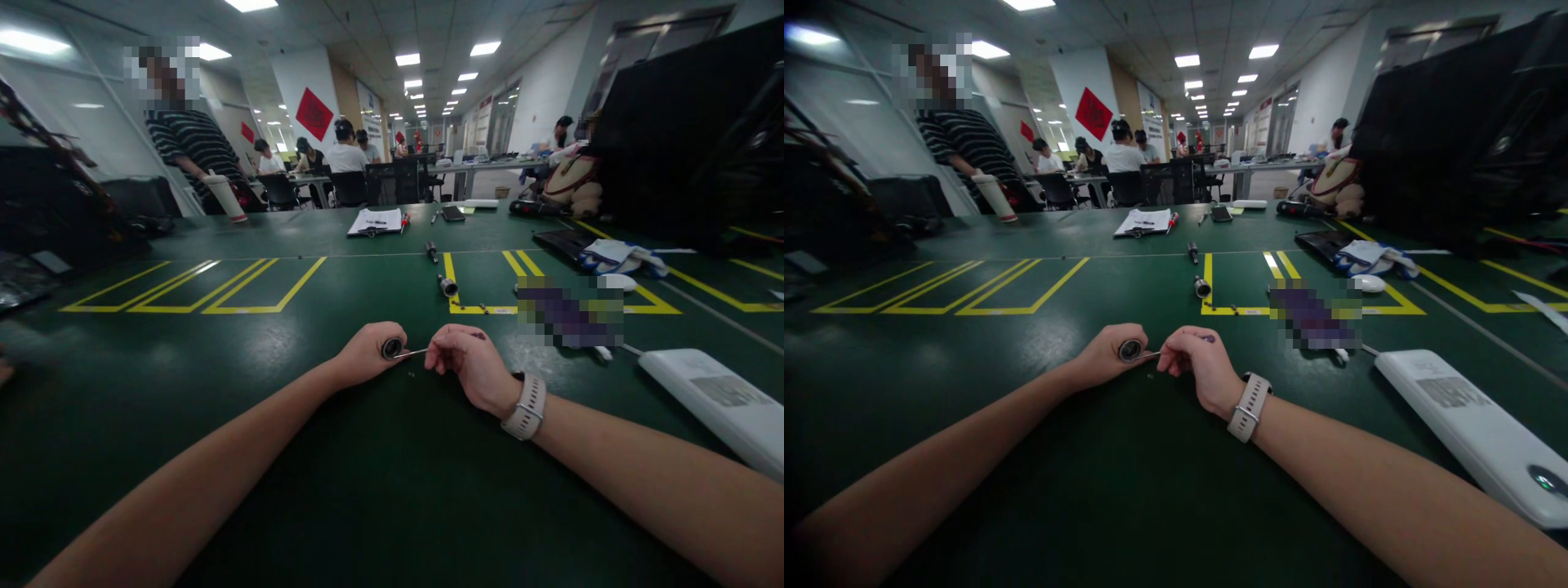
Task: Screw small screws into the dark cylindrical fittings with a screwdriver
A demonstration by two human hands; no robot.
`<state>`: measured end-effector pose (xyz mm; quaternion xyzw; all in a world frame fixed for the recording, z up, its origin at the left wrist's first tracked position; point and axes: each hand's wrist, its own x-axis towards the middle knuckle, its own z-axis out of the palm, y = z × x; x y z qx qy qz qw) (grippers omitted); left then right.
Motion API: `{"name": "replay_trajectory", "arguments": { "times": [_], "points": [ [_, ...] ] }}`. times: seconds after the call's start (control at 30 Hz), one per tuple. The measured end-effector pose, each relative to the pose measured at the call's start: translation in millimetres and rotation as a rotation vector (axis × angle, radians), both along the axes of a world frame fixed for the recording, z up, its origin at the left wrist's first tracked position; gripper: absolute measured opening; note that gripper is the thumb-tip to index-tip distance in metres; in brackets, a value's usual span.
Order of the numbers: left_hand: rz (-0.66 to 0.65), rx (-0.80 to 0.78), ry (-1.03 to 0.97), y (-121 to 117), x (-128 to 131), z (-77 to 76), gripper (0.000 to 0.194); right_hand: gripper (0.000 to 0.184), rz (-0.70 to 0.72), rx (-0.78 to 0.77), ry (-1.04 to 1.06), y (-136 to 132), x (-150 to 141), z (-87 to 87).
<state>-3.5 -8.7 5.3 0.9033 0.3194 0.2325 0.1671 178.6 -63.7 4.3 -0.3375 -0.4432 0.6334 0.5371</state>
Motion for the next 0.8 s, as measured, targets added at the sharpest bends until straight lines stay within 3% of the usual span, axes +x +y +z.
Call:
{"name": "replay_trajectory", "arguments": {
  "times": [0.27,0.4,0.57,0.8],
  "points": [
    [0.046,-0.014,0.008,-0.5,0.2,-1.9,0.015,0.013,-0.032,0.062,-0.01,-2.2,-0.9,-0.5],
    [0.059,-0.016,0.011,-1.6,0.4,-1.3,0.015,0.014,-0.057,0.19,-0.186,-7.2,-1.6,0.6],
    [0.054,0.003,0.0,-1.5,0.3,-2.1,0.014,0.015,0.0,0.231,-0.37,-12.4,-2.4,6.1],
    [0.088,0.034,-0.04,-1.5,-0.4,-3.0,0.014,0.015,0.094,0.272,-0.337,-11.4,-3.3,2.5]
  ]
}}
